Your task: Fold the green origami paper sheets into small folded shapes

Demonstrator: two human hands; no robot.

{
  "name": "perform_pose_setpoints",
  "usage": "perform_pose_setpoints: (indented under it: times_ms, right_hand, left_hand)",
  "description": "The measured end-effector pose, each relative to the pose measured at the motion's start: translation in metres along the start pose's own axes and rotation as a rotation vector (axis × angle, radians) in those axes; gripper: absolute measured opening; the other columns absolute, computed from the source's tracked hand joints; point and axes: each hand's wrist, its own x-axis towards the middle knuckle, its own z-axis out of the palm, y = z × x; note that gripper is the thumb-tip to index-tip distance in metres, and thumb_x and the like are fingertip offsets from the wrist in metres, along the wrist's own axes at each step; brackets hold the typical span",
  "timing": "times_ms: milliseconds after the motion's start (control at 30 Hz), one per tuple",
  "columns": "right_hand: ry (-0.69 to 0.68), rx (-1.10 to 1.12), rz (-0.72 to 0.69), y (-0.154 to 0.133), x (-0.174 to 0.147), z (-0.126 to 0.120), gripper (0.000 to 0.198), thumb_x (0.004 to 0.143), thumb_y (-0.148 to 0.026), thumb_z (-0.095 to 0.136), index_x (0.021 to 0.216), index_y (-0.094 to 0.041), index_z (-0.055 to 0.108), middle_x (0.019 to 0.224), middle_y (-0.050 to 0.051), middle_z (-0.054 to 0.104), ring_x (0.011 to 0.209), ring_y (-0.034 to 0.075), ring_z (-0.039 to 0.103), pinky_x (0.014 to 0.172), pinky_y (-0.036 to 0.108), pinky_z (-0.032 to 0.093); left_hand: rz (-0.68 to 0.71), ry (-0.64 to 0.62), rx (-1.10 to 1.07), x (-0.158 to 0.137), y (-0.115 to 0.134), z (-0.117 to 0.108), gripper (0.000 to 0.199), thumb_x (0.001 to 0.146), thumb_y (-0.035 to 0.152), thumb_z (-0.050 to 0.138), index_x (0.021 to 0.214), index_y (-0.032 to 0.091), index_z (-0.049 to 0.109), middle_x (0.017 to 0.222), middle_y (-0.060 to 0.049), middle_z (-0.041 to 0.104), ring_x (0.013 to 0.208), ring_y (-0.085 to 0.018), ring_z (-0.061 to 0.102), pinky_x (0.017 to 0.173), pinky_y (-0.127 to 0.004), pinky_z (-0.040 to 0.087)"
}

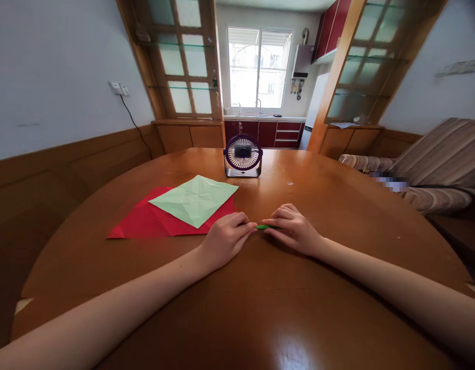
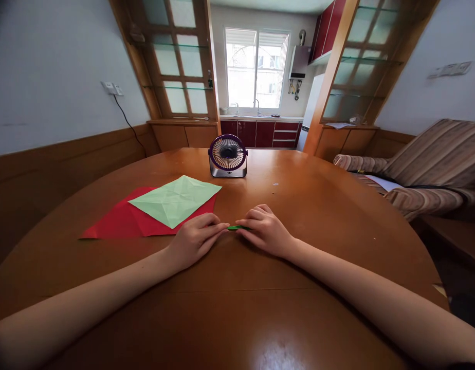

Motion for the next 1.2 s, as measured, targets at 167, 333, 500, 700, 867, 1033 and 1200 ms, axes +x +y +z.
perform_pose_setpoints:
  times_ms: [167,333,500,700,867,1033,1200]
  right_hand:
    - [0.055,0.01,-0.079,-0.005,0.003,0.004,0.017,0.092,-0.022,0.058,0.105,-0.02,0.07,0.079,0.003,0.065,0.073,0.015,0.055,0.08,0.036,0.044]
    - [0.076,0.11,-0.035,-0.007,0.005,0.004,0.016,0.091,-0.023,0.06,0.102,-0.02,0.072,0.078,0.003,0.066,0.073,0.015,0.057,0.079,0.036,0.045]
    - [0.085,0.223,0.073,-0.009,0.007,0.003,0.014,0.09,-0.025,0.061,0.091,-0.019,0.074,0.075,0.004,0.066,0.07,0.014,0.058,0.07,0.031,0.047]
    - [0.046,0.337,0.177,-0.008,0.007,-0.002,0.017,0.089,-0.029,0.063,0.087,-0.018,0.075,0.073,0.005,0.066,0.065,0.013,0.059,0.058,0.025,0.047]
    - [0.026,0.403,0.276,-0.003,0.007,-0.006,0.021,0.087,-0.035,0.065,0.082,-0.018,0.076,0.071,0.005,0.067,0.062,0.013,0.059,0.056,0.026,0.046]
    - [0.006,0.483,0.353,0.001,0.006,-0.006,0.019,0.084,-0.034,0.068,0.081,-0.018,0.076,0.073,0.005,0.068,0.064,0.013,0.059,0.057,0.026,0.045]
    - [-0.023,0.559,0.447,0.007,0.004,-0.007,0.02,0.079,-0.037,0.073,0.076,-0.018,0.076,0.073,0.004,0.069,0.063,0.012,0.058,0.056,0.025,0.043]
  left_hand:
    - [0.077,0.057,0.011,0.004,0.002,0.0,0.022,0.096,0.017,0.047,0.089,0.015,0.067,0.076,-0.005,0.06,0.067,-0.013,0.053,0.063,-0.026,0.045]
    - [0.087,0.081,-0.03,0.005,0.003,0.002,0.02,0.094,0.016,0.049,0.086,0.014,0.067,0.076,-0.005,0.06,0.067,-0.013,0.054,0.062,-0.026,0.045]
    - [-0.024,0.045,-0.133,0.004,-0.001,0.003,0.023,0.096,0.023,0.048,0.091,0.017,0.07,0.079,-0.005,0.061,0.071,-0.013,0.058,0.065,-0.025,0.049]
    - [-0.092,-0.006,-0.311,-0.001,-0.015,-0.002,0.023,0.096,0.028,0.051,0.096,0.018,0.072,0.084,-0.005,0.062,0.073,-0.012,0.061,0.067,-0.023,0.051]
    - [-0.114,-0.006,-0.278,0.0,-0.02,-0.008,0.025,0.096,0.026,0.048,0.091,0.017,0.071,0.082,-0.006,0.064,0.074,-0.013,0.06,0.068,-0.026,0.051]
    - [-0.212,0.012,-0.325,0.001,-0.019,-0.008,0.022,0.093,0.031,0.057,0.086,0.018,0.073,0.078,-0.004,0.065,0.07,-0.012,0.06,0.064,-0.024,0.048]
    - [-0.36,0.007,-0.4,0.003,-0.018,-0.011,0.024,0.086,0.037,0.066,0.073,0.018,0.072,0.072,-0.002,0.066,0.066,-0.013,0.059,0.061,-0.024,0.046]
